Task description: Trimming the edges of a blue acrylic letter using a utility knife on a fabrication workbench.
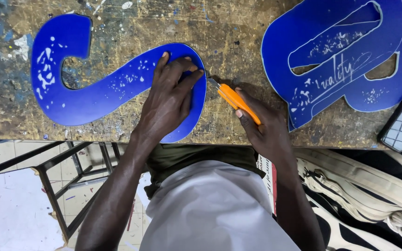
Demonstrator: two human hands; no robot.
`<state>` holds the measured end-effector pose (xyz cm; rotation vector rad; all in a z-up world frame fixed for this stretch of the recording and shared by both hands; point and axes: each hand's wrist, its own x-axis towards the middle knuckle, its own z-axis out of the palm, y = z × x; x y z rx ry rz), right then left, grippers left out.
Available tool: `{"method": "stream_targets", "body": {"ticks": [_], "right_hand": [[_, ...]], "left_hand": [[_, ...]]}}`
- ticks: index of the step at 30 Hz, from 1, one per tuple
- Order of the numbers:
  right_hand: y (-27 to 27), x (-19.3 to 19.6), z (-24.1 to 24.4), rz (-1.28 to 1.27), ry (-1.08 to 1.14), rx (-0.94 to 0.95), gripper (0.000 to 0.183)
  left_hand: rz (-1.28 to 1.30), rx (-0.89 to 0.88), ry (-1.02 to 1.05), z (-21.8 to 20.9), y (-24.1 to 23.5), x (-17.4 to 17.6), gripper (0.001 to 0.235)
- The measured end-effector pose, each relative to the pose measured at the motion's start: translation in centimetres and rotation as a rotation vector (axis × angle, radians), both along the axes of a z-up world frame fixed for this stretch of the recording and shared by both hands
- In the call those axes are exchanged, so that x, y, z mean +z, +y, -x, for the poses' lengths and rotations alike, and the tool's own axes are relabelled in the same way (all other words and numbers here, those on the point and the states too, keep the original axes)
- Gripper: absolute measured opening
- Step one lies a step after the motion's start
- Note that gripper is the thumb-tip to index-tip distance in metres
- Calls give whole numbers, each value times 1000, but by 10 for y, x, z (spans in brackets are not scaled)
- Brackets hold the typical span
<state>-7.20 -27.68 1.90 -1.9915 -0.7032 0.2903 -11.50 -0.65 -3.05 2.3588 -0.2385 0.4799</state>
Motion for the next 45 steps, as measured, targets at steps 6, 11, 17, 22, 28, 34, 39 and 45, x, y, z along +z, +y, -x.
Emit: {"method": "stream_targets", "body": {"ticks": [6,11,17,22,28,34,39,45], "right_hand": [[4,0,3,40,-76,-29,45],[2,-6,4,15,-49,-42,45],[2,-5,4,14,-74,-33,45],[2,-5,3,1,-74,-33,44],[3,-2,4,9,-35,-25,45],[5,-1,4,20,-34,-30,47],[5,-5,5,16,-38,-52,46],[1,-9,6,-5,-19,-48,45]], "left_hand": [[-11,-11,10,0,2,-2,33],[-11,-11,20,2,3,0,33],[-15,-12,-1,0,3,-2,32],[-15,-17,7,0,3,-2,32],[-14,-4,3,1,2,0,31],[-8,-8,5,1,2,-3,31],[-14,-10,-11,0,3,-5,32],[-9,-6,-20,0,2,-4,33]]}}
